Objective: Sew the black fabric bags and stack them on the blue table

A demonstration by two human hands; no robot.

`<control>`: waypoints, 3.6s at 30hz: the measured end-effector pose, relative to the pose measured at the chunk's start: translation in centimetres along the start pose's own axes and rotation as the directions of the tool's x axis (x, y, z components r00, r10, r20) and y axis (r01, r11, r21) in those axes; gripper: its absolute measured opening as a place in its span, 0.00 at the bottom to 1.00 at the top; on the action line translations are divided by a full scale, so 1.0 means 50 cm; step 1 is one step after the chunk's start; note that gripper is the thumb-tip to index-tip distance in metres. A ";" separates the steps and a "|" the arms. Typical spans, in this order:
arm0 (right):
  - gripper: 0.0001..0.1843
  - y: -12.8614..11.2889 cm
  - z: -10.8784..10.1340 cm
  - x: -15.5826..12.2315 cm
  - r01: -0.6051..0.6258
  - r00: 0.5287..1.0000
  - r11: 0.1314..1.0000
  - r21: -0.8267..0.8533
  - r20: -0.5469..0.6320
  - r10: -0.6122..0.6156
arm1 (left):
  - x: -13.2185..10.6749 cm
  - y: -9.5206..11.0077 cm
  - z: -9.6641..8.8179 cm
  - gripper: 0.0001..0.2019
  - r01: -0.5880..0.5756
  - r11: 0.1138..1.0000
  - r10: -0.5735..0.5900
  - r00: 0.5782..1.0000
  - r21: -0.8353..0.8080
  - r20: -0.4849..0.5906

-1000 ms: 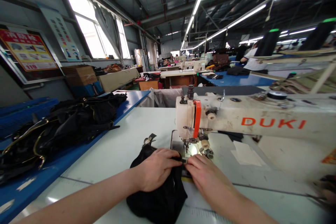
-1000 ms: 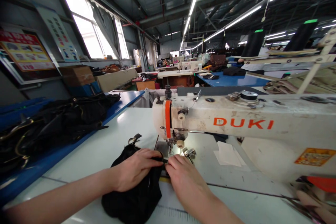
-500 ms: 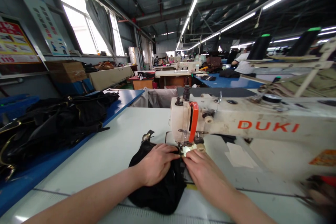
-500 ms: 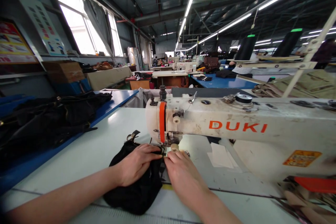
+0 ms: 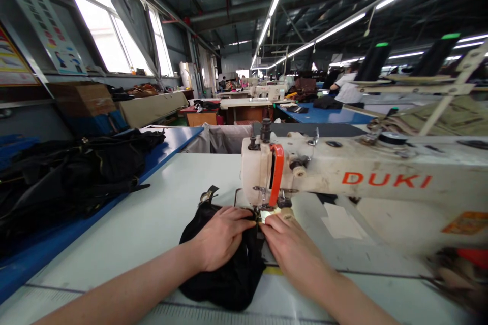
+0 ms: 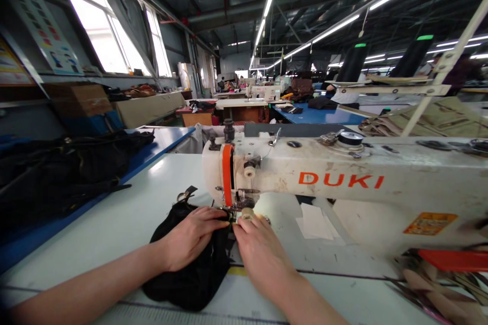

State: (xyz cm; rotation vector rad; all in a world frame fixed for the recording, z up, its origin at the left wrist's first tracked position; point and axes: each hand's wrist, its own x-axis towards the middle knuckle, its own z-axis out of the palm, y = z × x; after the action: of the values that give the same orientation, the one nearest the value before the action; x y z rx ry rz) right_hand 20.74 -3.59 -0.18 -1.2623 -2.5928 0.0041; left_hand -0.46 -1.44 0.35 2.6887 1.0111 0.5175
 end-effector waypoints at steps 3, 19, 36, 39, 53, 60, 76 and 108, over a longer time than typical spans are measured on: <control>0.12 0.001 0.003 0.000 -0.002 1.000 1.000 0.010 -0.001 0.002 | -0.001 0.005 -0.005 0.21 -0.014 0.999 0.013 1.000 0.033 0.021; 0.12 0.000 0.010 0.002 0.011 0.999 1.000 -0.004 -0.034 -0.011 | 0.004 -0.003 0.006 0.20 -0.085 0.977 0.079 0.996 0.196 0.037; 0.14 -0.004 0.006 0.003 -0.021 0.999 1.000 0.020 -0.032 0.022 | 0.004 -0.003 0.003 0.21 -0.072 0.978 0.069 0.997 0.196 0.026; 0.13 -0.004 0.006 0.004 -0.019 0.999 0.999 0.039 -0.041 0.021 | 0.006 0.002 -0.004 0.23 -0.086 0.970 0.074 0.995 0.229 0.063; 0.12 -0.005 0.004 0.004 -0.009 0.999 1.000 0.012 -0.044 0.009 | 0.008 -0.003 -0.002 0.20 -0.093 0.964 0.086 0.996 0.251 0.036; 0.13 -0.003 0.004 0.000 -0.023 0.999 1.000 0.007 -0.042 0.024 | 0.013 -0.024 0.009 0.21 -0.108 0.968 0.110 0.994 0.227 0.003; 0.12 0.000 0.022 -0.011 0.001 0.998 0.997 0.079 -0.066 0.004 | 0.006 -0.025 0.003 0.22 -0.068 0.982 0.065 0.998 0.177 0.023; 0.13 0.004 0.005 -0.025 -0.053 0.990 0.984 0.171 -0.117 0.074 | 0.030 -0.043 0.001 0.20 -0.049 0.986 0.052 0.999 0.160 -0.013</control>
State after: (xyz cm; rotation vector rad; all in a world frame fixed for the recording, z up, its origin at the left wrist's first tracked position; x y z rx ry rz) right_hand 21.57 -4.38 -0.72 -1.2432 -2.3919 0.1486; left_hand -0.66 1.15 -0.02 2.8619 1.0322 0.4895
